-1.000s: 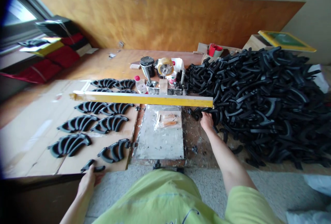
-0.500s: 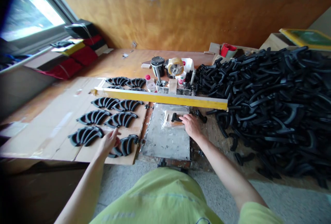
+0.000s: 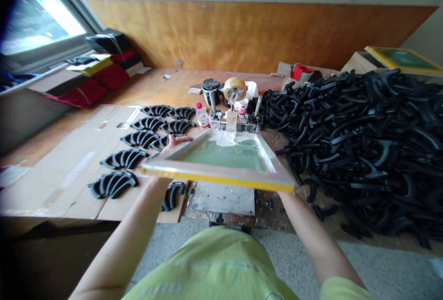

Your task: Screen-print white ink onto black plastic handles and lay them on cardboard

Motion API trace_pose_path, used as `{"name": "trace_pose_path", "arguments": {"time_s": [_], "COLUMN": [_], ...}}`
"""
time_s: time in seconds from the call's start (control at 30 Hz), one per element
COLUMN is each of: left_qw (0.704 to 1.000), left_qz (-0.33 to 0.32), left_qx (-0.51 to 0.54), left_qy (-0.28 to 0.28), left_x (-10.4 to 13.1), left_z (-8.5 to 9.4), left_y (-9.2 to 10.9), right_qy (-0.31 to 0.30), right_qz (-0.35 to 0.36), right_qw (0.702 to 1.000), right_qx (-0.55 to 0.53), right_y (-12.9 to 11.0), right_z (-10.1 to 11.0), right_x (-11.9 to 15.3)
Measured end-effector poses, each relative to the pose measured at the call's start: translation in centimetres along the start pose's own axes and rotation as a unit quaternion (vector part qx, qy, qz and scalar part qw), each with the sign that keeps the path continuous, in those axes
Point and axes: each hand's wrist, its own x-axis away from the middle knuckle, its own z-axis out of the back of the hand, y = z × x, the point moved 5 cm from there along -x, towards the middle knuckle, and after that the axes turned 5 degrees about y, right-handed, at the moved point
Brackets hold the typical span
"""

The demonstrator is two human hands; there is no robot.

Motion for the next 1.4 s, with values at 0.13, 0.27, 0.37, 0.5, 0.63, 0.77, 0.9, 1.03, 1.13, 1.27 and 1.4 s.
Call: {"name": "trace_pose_path", "arguments": {"time_s": [0.13,0.27,0.37,0.5,0.63,0.77,0.9,1.03,1.13,1.27,1.4], "left_qw": [0.991,0.987,0.984,0.982,0.979,0.975,0.978,0.980,0.981,0.983,0.984], "left_qz": [0.113,0.123,0.099,0.107,0.104,0.099,0.102,0.105,0.109,0.128,0.151], "left_qx": [-0.072,-0.098,-0.148,-0.155,-0.178,-0.196,-0.183,-0.169,-0.158,-0.135,-0.091], "left_qy": [-0.028,-0.020,-0.006,-0.002,0.016,0.024,0.024,0.012,0.006,0.007,-0.018], "left_x": [3.1,4.3,4.0,3.7,3.7,3.7,3.8,4.0,4.2,4.5,4.7], "left_z": [2.1,2.6,2.8,3.2,3.6,3.7,3.6,3.5,3.3,3.0,2.7], "left_y": [-6.2,-11.8,-14.5,-16.5,-17.2,-17.1,-16.5,-16.0,-15.5,-14.0,-10.8], "right_qy": [0.137,0.098,-0.023,-0.114,-0.129,-0.181,-0.181,-0.086,-0.086,-0.090,-0.047], "right_qz": [-0.065,0.054,0.076,0.074,0.151,0.255,0.241,0.215,0.251,0.223,0.109], "right_qw": [0.988,0.994,0.996,0.986,0.977,0.950,0.953,0.972,0.963,0.970,0.993], "right_qx": [-0.001,0.001,0.048,0.100,0.082,0.003,-0.031,-0.025,-0.036,-0.038,0.001], "right_y": [1.0,-4.8,-7.8,-8.8,-9.6,-9.9,-9.6,-9.9,-10.1,-10.0,-9.3], "right_z": [3.2,1.0,-2.0,-3.9,-3.5,-1.8,-1.4,-2.2,-2.5,-1.5,-0.6], "right_x": [-3.8,-8.5,-10.2,-8.8,-4.6,-2.1,-3.6,-3.0,-0.7,-2.3,-8.8]}}
